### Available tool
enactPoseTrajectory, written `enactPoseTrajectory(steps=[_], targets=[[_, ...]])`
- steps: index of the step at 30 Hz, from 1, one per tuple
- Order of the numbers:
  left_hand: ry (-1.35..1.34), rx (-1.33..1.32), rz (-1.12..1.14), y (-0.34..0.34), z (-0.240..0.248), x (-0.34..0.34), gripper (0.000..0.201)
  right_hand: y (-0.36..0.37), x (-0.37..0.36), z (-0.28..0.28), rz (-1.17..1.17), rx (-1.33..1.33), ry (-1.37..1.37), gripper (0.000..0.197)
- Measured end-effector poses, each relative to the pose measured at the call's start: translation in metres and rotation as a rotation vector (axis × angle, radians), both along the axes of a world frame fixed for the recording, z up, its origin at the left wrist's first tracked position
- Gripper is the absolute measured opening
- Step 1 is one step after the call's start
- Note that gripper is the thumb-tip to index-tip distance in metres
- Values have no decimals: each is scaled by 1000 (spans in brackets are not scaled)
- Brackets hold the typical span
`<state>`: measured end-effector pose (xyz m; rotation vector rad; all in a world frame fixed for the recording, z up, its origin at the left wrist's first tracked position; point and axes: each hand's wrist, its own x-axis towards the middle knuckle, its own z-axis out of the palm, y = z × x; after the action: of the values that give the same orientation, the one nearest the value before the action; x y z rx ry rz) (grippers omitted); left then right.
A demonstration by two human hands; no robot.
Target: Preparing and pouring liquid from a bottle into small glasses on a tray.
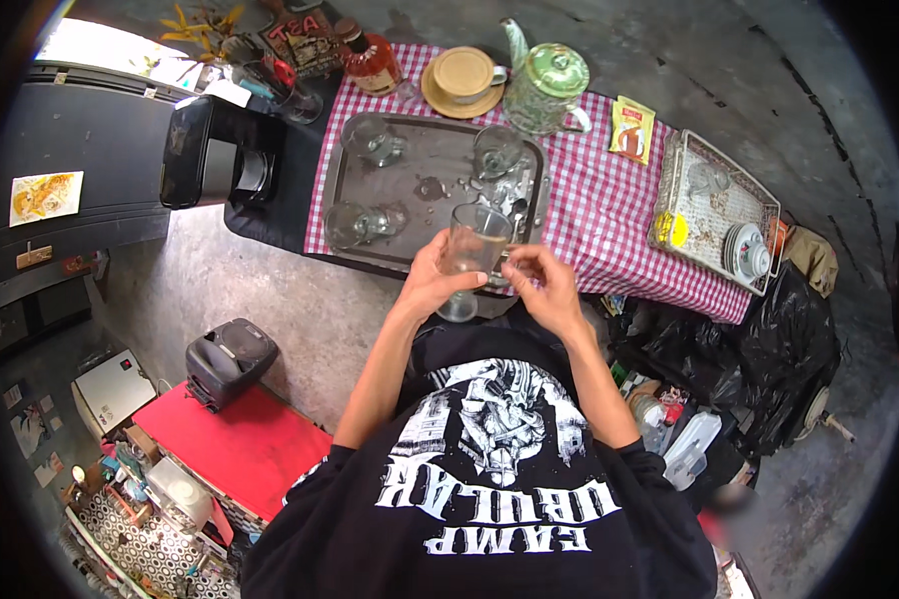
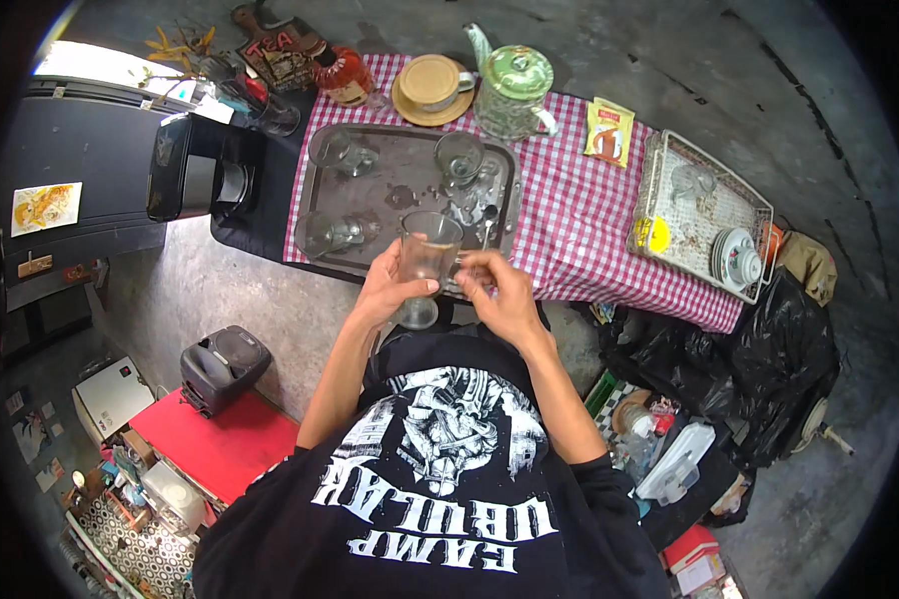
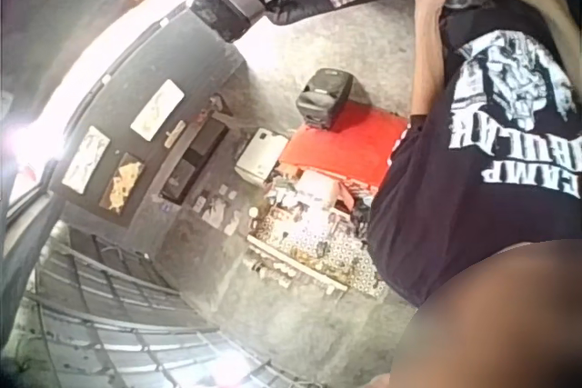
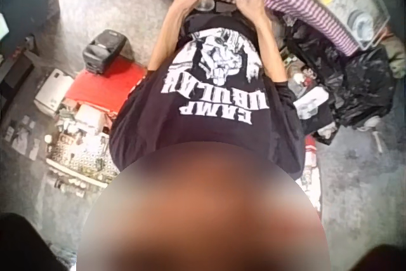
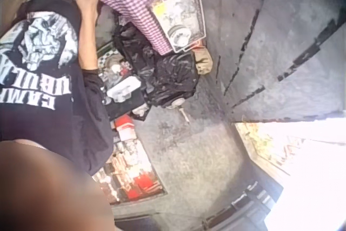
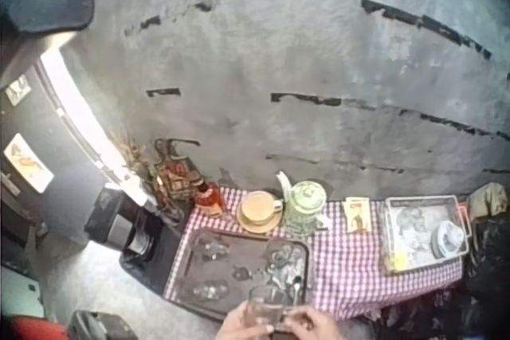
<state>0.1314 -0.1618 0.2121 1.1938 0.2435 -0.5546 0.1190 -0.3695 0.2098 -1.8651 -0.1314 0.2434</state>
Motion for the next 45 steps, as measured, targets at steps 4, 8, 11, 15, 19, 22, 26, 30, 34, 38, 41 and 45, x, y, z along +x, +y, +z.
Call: enactPoseTrajectory(steps=[4,8,11,15,19,22,26,30,34,38,41,45], targets=[[-227,180,-116,20,-7,3,80,27,-5,-5,-153,196,158,38],[-386,418,-260,22,-13,16,77,24,-12,-30,-184,-6,238,28],[-579,622,-256,13,-41,16,74,20,-8,-36,-211,-128,216,26],[-456,569,-213,2,-66,16,73,12,3,-57,-164,-240,190,26],[-455,609,-225,-2,-75,15,73,5,2,-74,-162,-246,226,27],[-483,631,-246,-7,-75,18,73,1,4,-80,-184,-156,187,27],[-470,664,-282,-6,-70,20,78,-2,8,-71,-130,-173,278,27],[-560,719,-252,2,-55,15,80,-3,15,-56,-74,-156,415,28],[-607,716,-248,3,-31,15,86,-20,12,-95,-108,186,260,34],[-651,790,-262,3,-34,11,81,-22,32,-104,-326,-20,303,33],[-619,795,-263,5,-35,10,78,-22,53,-106,-330,-318,345,35],[-517,733,-271,3,-29,11,80,-24,70,-115,-235,-488,339,36]])
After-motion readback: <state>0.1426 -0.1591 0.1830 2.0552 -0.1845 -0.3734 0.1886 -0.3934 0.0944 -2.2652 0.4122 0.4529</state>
